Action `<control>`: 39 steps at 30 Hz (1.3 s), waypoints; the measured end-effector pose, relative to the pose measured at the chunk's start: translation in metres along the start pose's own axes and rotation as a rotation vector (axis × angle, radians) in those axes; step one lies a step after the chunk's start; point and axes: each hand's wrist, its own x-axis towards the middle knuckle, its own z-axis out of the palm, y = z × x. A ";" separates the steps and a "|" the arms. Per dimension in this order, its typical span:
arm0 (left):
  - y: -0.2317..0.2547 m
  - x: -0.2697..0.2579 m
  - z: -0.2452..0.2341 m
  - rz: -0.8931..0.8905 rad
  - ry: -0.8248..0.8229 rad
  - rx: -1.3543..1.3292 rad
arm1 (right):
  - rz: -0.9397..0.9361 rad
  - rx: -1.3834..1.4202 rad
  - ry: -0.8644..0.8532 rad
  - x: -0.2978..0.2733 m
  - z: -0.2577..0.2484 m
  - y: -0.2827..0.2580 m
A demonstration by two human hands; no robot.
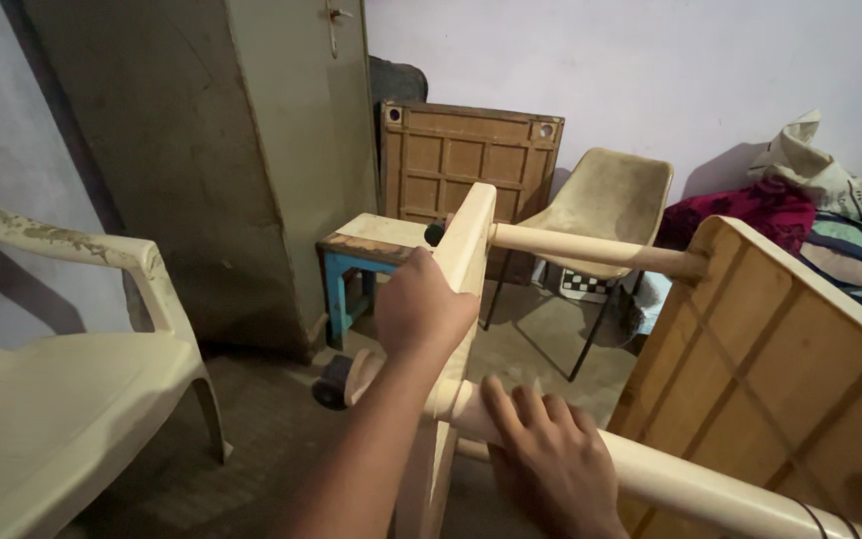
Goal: The person lifts a white plastic table, turns it upside down, and repeatedly pulls on the crossbar to detach it from the tabletop. The person then places the detached crossbar on a nearby bed and continues to handle the table frame.
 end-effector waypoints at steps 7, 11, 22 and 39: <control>0.002 0.000 -0.001 -0.030 -0.007 0.023 | 0.038 -0.021 -0.180 0.007 0.005 0.001; -0.002 0.003 0.003 -0.030 -0.014 0.005 | 0.065 0.045 -0.352 0.015 0.000 0.000; -0.005 0.004 0.007 0.004 0.053 0.012 | 0.054 0.152 -0.570 0.042 -0.020 0.004; -0.005 0.002 0.005 -0.006 0.013 0.020 | 0.240 0.499 -0.792 0.056 -0.025 0.018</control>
